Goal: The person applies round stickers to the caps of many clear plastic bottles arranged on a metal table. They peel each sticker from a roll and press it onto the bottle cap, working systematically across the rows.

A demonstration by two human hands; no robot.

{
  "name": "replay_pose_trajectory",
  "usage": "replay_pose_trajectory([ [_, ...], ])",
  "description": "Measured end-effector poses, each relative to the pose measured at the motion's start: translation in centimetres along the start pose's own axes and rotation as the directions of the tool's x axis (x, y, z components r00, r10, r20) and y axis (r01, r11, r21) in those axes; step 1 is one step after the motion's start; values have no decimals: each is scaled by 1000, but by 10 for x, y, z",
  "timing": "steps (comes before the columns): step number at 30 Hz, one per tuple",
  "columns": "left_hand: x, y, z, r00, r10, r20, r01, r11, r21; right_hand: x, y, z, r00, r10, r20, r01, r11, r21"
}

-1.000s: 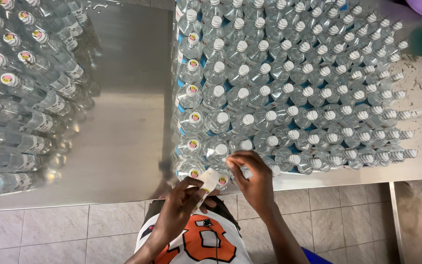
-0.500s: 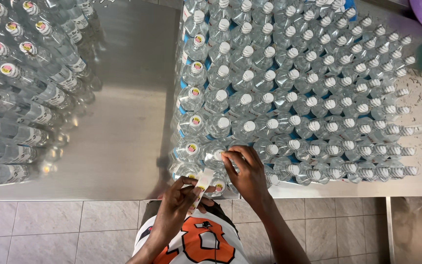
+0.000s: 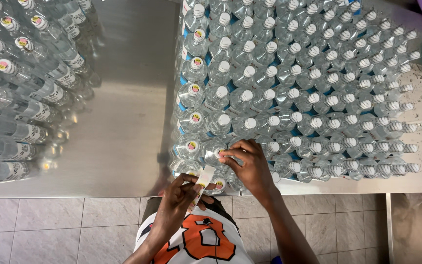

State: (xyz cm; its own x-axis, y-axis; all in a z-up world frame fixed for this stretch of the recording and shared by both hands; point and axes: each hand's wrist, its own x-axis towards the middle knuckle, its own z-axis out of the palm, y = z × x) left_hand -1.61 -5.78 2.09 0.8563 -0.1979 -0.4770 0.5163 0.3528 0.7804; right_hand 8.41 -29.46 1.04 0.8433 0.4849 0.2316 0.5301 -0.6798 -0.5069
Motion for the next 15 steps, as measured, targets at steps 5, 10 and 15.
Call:
replay_pose_trajectory([
  [5, 2, -6, -3, 999, 35, 0, -35, 999, 12, 3, -2, -6, 986, 56, 154, -53, 998, -27],
  [10, -2, -2, -4, 999, 38, -17, -38, 999, 13, 2, -9, -1, 980, 119, 158, -112, 992, -53],
  [15, -4, 4, 2, 1000, 16, -15, -16, 1000, -1, 1, -7, 4, 997, 75, 34, -67, 978, -196],
])
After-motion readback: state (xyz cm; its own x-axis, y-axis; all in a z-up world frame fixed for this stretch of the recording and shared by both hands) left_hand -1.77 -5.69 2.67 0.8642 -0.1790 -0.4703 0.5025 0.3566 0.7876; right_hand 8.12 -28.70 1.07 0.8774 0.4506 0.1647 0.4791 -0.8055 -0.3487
